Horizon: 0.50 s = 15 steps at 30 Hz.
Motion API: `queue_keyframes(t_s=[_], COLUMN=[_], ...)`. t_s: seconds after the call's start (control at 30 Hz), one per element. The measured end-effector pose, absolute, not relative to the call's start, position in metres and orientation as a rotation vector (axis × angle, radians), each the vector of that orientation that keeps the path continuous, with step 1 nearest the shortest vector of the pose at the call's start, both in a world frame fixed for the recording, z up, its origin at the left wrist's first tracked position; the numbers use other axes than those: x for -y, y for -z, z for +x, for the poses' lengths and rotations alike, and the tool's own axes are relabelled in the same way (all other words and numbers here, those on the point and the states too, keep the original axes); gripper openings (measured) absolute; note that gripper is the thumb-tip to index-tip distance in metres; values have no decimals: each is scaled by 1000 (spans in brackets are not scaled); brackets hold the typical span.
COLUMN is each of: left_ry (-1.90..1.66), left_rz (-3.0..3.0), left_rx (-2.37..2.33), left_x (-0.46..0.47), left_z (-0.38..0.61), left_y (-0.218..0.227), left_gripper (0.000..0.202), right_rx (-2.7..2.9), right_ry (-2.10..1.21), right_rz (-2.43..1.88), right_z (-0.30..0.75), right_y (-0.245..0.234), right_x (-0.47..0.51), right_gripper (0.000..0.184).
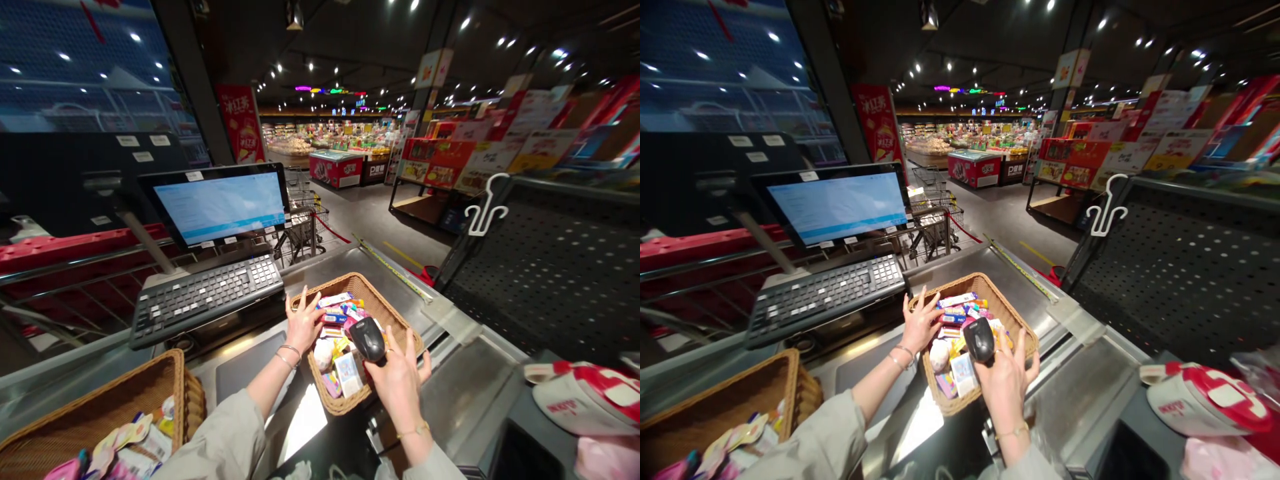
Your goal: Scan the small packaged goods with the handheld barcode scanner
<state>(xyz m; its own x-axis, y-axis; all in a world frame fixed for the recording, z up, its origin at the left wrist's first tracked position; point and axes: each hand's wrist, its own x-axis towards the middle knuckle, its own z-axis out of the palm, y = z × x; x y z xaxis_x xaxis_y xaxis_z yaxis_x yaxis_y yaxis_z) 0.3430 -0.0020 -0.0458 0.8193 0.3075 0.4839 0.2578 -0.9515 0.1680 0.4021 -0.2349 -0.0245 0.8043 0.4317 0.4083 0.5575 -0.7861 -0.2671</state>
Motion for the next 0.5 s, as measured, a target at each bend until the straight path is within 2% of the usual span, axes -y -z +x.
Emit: queue_keyframes(t_s=[0.33, 0.5], left_ry=[-648, -525], left_rz=[2932, 2954], left_rx=[-474, -439], left_x=[2, 1], left_z=[356, 353], left_y=[55, 55], left_gripper=[31, 26], right_rx=[729, 742], right_ry=[413, 418], right_rz=[-2665, -2669], right_z=[405, 404], right_y=[28, 28], right_x=[238, 237], right_gripper=[29, 31])
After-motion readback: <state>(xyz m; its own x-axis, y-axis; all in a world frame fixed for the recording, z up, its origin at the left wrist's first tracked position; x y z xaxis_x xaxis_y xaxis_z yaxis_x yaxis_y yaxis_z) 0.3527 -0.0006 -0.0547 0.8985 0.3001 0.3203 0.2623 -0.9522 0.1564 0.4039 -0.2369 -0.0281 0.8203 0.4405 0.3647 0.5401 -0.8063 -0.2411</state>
